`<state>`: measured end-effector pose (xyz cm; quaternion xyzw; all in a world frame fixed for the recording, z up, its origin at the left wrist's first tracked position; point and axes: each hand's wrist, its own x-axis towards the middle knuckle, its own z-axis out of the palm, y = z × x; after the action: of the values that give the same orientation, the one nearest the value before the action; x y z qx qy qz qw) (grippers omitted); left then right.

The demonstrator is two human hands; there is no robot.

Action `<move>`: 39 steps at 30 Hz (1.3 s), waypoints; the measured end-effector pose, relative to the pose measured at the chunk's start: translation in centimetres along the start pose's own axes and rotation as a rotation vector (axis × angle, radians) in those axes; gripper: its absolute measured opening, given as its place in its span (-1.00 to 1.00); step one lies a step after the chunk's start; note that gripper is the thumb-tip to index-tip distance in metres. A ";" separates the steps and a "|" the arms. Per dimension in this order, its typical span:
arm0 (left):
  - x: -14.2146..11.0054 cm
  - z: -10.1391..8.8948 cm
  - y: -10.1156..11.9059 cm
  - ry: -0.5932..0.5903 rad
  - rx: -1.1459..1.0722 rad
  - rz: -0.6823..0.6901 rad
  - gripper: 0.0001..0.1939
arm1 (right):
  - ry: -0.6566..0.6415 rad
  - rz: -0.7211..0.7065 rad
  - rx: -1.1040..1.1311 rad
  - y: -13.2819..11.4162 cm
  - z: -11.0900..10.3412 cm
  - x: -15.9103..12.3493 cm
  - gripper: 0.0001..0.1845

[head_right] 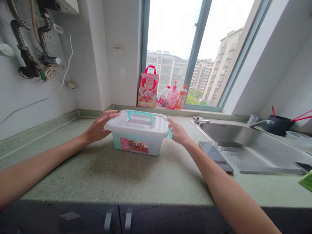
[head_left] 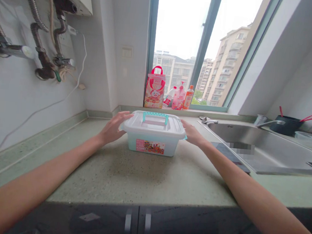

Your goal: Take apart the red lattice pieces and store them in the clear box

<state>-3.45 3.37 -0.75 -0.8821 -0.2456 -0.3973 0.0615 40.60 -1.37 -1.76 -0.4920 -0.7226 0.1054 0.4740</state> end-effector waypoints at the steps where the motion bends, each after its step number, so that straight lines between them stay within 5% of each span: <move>1: 0.0 -0.1 -0.1 0.000 -0.001 0.002 -0.39 | -0.018 0.004 0.013 -0.1 0.0 0.0 -0.33; 8: 0.2 -1.6 0.4 -0.022 -0.048 0.057 -0.46 | -0.100 0.040 0.206 -1.7 0.2 0.1 -0.62; 19: 0.6 -3.1 1.2 -0.018 -0.024 0.220 -0.50 | -0.100 0.310 0.647 -3.7 1.4 -0.3 -0.53; 24: 1.1 -3.7 0.8 -0.074 0.074 0.310 -0.41 | 0.001 0.438 0.800 -4.2 2.2 -0.3 -0.55; 34: 1.9 -4.8 0.8 -0.048 0.180 0.237 -0.71 | -0.020 0.469 0.986 -6.2 2.8 -0.6 -0.79; 39: 1.9 -4.3 1.1 -0.013 0.051 0.223 -0.62 | -0.057 0.486 0.968 -6.7 2.8 -1.0 -0.71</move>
<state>-4.71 1.82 3.66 -0.9046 -0.1565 -0.3757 0.1263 34.43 -4.61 0.30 -0.3674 -0.4696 0.5462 0.5884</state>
